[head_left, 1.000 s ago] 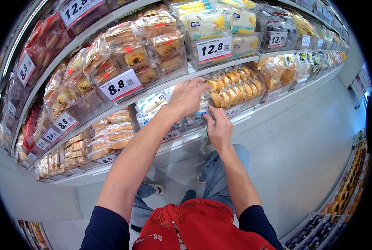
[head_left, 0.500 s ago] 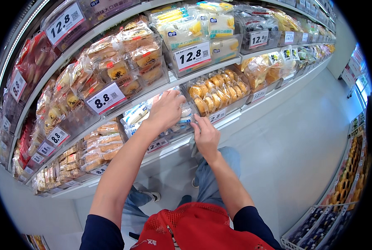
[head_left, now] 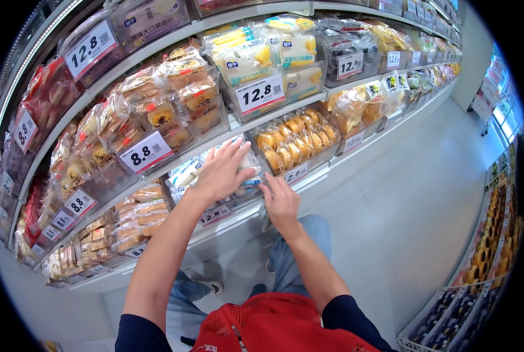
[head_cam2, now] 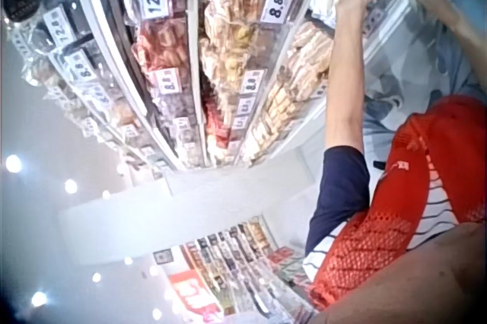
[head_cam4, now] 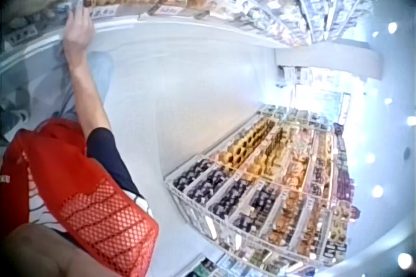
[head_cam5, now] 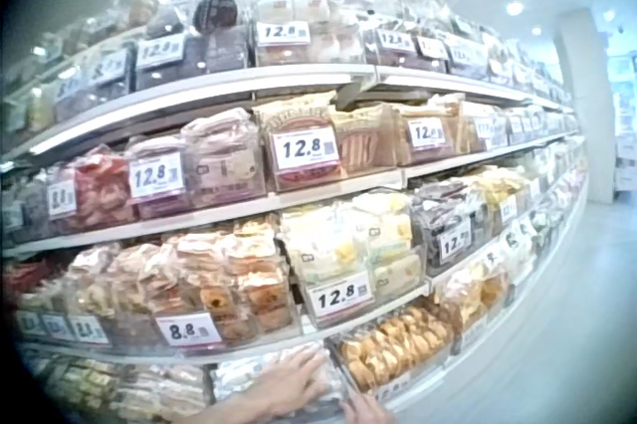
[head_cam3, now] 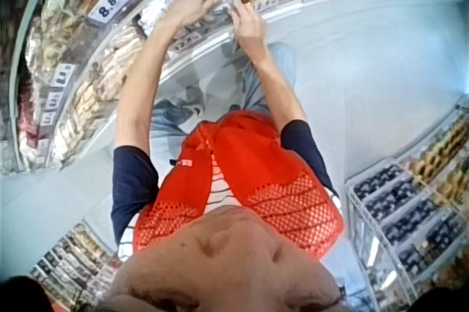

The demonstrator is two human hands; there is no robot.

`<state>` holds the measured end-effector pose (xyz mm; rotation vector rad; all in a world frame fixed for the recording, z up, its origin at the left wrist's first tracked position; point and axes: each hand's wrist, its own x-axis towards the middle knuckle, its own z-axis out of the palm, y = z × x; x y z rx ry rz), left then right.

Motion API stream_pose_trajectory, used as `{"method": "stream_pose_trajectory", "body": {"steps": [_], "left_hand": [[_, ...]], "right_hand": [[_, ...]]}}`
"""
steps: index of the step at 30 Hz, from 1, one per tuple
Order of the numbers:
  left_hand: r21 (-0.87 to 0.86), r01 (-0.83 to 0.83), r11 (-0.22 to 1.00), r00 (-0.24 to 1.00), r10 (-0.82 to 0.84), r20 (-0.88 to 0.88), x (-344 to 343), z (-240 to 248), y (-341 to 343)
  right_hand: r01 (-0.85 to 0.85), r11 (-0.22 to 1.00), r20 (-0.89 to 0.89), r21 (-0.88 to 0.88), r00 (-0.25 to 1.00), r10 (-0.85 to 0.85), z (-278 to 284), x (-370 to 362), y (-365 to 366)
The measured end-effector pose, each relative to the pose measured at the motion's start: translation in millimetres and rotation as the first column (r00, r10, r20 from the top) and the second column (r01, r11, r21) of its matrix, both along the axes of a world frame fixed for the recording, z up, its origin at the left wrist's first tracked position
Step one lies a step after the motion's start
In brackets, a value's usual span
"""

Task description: The person restocks a bakery shelf by picking up packaged bread and pastries, wiping them with a cloth, and arranging them on the shelves. They move between different shelf sections, handling items one at a time and placing them in neat rows.

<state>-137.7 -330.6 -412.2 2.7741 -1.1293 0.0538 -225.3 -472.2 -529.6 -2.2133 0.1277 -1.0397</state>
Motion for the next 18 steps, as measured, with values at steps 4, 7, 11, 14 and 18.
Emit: {"method": "stream_pose_trajectory", "body": {"steps": [4, 7, 11, 14, 18], "left_hand": [[-0.027, -0.004, 1.0, 1.0, 0.005, 0.014, -3, -1, 0], [0.011, 0.011, 1.0, 0.997, -0.012, 0.075, -4, -4, 3], [0.032, 0.011, 0.999, 0.996, -0.014, 0.087, -2, -8, 8], [0.009, 0.016, 1.0, 0.995, -0.017, 0.101, -6, -7, 9], [-0.092, 0.152, 0.984, 0.973, -0.133, 0.189, -37, 3, 15]], "right_hand": [[-0.011, 1.0, -0.031, 0.027, 0.999, 0.012, 3, -7, -2], [0.012, 1.0, -0.049, 0.009, 0.999, -0.012, 4, -9, -3], [0.01, 0.999, -0.115, 0.047, 0.993, -0.004, 13, -15, 2], [0.016, 0.995, -0.086, 0.098, 0.996, -0.008, 19, -21, 0], [-0.002, 0.958, -0.128, 0.286, 0.991, 0.04, 39, -48, -3]]}}
